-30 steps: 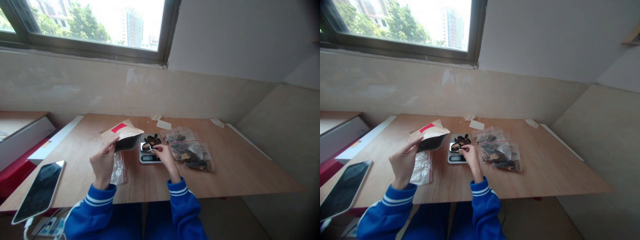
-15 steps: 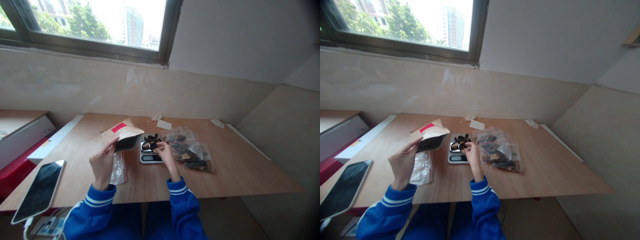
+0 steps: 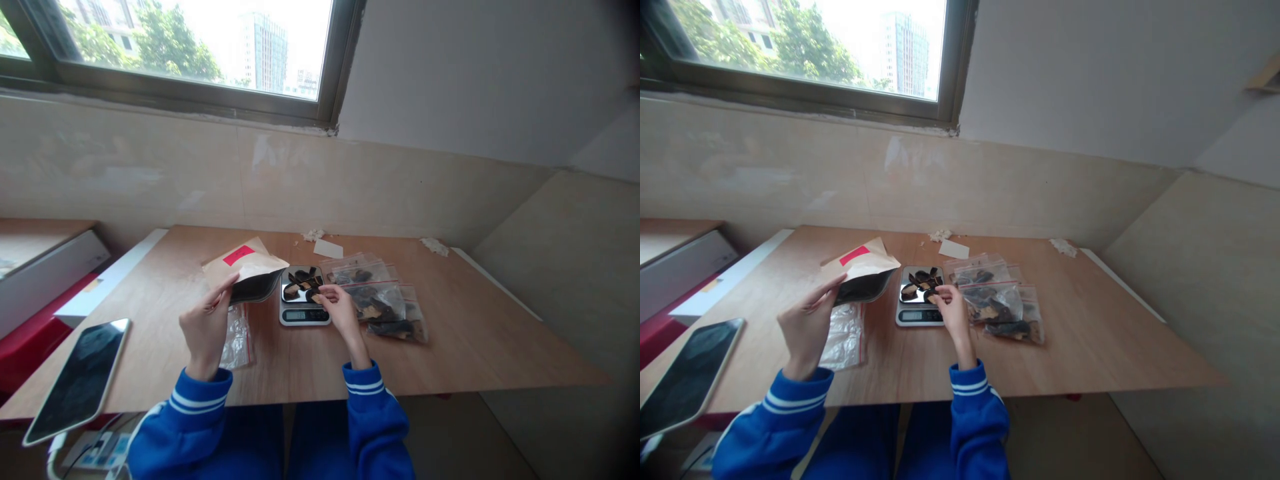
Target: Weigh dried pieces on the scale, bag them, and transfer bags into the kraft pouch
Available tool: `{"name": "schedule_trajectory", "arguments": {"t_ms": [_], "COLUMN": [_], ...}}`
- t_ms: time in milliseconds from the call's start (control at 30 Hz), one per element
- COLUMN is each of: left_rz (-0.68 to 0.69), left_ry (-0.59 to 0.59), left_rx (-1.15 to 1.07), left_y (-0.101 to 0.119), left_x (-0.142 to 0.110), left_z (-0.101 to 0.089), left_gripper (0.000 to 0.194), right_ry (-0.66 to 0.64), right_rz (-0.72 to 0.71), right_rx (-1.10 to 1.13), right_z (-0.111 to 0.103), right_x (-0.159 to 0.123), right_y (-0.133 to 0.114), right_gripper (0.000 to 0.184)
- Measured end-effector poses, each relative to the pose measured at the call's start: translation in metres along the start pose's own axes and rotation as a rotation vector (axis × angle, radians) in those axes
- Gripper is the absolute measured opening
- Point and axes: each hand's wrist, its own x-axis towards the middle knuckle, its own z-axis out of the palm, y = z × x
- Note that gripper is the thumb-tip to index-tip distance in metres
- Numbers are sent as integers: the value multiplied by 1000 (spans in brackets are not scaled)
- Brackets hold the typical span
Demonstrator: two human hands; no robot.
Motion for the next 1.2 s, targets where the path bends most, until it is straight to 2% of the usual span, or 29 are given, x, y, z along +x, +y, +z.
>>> {"name": "schedule_trajectory", "arguments": {"t_ms": [233,433,533,767,867,1033,1133,1200], "left_rz": [4,7,17,1,-18,-24,-24,-23], "left_ry": [0,3,-4,-21,-24,-19,-17,-19], "left_rx": [-18,3,-21,-51,-48,-25,-34,-45], "left_y": [0,-1,-2,-1,0,1,3,3], "left_x": [-1,0,-2,-3,-3,-3,-4,-4], "left_z": [-1,-2,-1,-1,-1,-2,-2,-2], "left_gripper": [23,24,23,23,23,25,24,23], "right_ry": [-62,-97,-61,88,93,31,9,-14], "right_rz": [-43,-91,-83,-119,-116,-84,-116,-190], "right_rx": [-164,-213,-168,-93,-83,-31,41,96], "right_z": [11,2,-6,-18,-18,-12,-1,12], "right_x": [5,-3,-5,0,1,-1,-11,-22], "right_y": [-12,-24,-25,-24,-21,-21,-39,-59], "right_gripper": [22,18,17,30,35,38,32,26]}}
